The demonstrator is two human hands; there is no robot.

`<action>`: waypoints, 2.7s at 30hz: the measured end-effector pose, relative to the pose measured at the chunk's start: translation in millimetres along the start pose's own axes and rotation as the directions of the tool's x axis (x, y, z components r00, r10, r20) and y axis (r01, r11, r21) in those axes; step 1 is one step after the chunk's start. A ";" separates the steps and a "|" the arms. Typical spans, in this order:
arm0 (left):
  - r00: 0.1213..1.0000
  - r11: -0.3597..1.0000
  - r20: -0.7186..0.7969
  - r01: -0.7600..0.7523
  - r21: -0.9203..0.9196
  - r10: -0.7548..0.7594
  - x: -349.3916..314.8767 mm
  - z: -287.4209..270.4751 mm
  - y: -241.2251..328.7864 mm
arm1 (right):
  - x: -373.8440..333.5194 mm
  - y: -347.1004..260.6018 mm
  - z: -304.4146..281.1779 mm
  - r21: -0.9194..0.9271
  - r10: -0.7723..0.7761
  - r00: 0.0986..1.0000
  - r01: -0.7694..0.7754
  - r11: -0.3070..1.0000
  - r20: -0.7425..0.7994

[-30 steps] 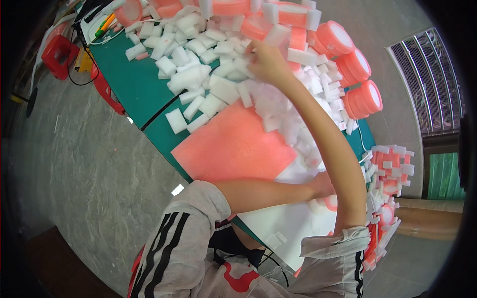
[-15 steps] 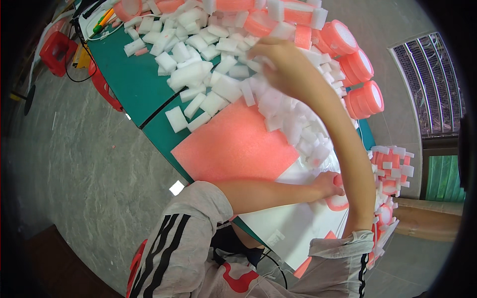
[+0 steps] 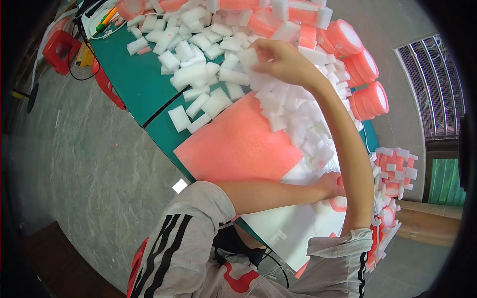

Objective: Assembling foam ring components using a hot glue gun.

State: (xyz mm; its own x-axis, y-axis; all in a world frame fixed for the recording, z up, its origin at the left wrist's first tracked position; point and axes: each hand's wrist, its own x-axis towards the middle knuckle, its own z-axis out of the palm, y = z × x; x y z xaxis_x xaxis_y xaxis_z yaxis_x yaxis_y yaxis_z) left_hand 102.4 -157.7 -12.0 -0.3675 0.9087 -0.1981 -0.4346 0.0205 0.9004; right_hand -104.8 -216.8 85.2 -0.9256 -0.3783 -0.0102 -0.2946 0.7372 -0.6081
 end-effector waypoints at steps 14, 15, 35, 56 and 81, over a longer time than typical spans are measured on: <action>0.965 0.962 0.049 -0.252 -0.105 0.258 -14.1 -3.0 3.5 | 7.3 -4.9 49.1 -0.371 -0.223 0.972 0.233 0.899 0.072; 0.967 0.965 0.033 -0.248 -0.081 0.251 -15.1 -4.4 4.6 | 9.6 -8.3 42.6 -0.531 -0.101 0.985 0.160 0.832 0.139; 0.991 0.992 -0.051 -0.127 0.000 0.127 -4.8 2.9 -6.1 | -8.3 -3.6 0.6 -0.887 -0.342 0.912 -0.047 0.459 -0.225; 1.000 0.993 0.009 -0.022 0.114 0.022 -13.2 -1.4 3.8 | 12.8 47.7 -37.5 0.242 0.129 0.775 0.032 0.970 -0.619; 0.987 0.987 -0.013 -0.160 -0.025 0.160 -1.1 2.4 -20.1 | 91.5 55.4 -74.2 0.151 0.341 0.725 -0.316 0.937 -0.598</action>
State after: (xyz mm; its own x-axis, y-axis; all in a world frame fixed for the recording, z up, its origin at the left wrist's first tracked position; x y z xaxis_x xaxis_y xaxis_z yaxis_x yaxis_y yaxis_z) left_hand 113.5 -158.1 -28.9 -0.4425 0.8950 -0.0566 -0.3905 -0.1355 0.9106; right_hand -223.4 -169.1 109.4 -0.9138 0.3118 0.2604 0.0521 0.7257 -0.6861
